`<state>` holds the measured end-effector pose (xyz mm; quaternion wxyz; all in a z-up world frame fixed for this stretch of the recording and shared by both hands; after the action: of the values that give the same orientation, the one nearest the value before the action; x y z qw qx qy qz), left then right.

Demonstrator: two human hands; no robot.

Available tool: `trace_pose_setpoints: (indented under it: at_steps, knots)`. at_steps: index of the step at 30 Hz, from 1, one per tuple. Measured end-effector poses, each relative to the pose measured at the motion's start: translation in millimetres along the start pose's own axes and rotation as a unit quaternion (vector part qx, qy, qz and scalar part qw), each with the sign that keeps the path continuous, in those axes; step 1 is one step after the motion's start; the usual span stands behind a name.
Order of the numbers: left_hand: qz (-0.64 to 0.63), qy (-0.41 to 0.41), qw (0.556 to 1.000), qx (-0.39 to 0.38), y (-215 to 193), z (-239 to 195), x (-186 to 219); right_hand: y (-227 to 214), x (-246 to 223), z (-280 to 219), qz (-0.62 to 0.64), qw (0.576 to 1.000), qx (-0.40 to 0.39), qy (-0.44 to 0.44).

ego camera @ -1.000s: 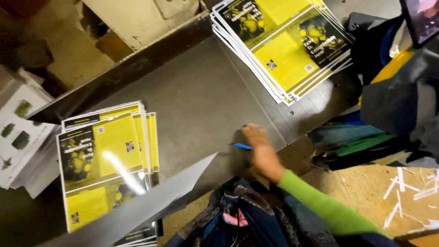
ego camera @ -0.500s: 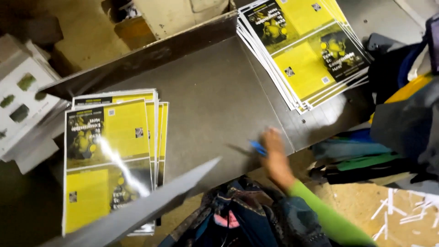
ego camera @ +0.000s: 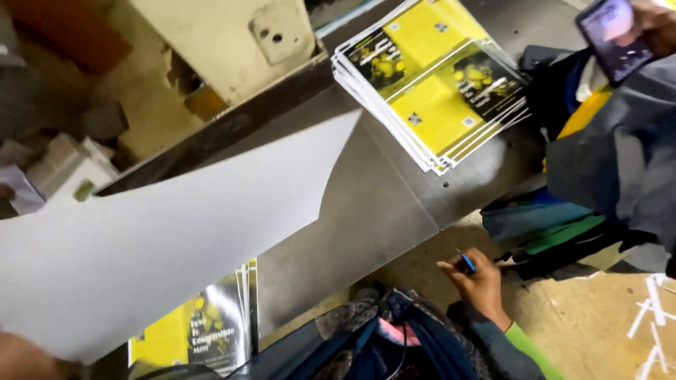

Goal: Using a small hand-held blade to manually cut or score a sheet of paper on a metal work surface in a print shop.

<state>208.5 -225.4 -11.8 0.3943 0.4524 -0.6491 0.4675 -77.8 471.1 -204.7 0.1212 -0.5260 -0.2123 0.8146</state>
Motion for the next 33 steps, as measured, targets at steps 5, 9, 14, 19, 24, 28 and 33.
trace_pose_setpoints:
  at_steps: [5, 9, 14, 19, 24, 28, 33]
  knots:
    - [-0.001, 0.19, 0.978, 0.089, 87, -231, 94, 2, -28, 19, 0.111, 0.99, -0.024, -0.084]
    - [-0.077, 0.384, 0.909, -0.144, 109, -268, 117, 24, -76, 45, 0.145, 0.98, -0.053, -0.129]
    - [-0.085, 0.254, 0.957, -0.11, 104, -271, 109, 59, -115, 66, 0.158, 0.955, -0.068, -0.243]
    - [-0.084, 0.246, 0.958, -0.121, 83, -259, 85, 66, -109, 110, 0.266, 0.963, -0.032, -0.029]
    - [-0.05, 0.203, 0.97, -0.128, 56, -218, 47, 83, -105, 149, 0.461, 0.88, -0.052, 0.103]
    - [0.064, 0.182, 0.976, -0.102, 43, -190, 23, 86, -109, 159, 0.516, 0.851, -0.012, 0.092]
    - [0.098, 0.281, 0.95, -0.096, 32, -159, 5, 81, -105, 165, 0.572, 0.815, 0.035, 0.085]
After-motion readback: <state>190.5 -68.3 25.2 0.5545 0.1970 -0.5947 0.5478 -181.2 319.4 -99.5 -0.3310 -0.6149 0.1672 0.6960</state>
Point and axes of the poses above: each hand's wrist, its own z-axis towards the middle knuckle, its own y-axis out of the palm, x = y × z, the point moved 6 cm from there along z, towards the middle knuckle, and after that the axes turned 15 degrees about -y, right-handed, at the moved point
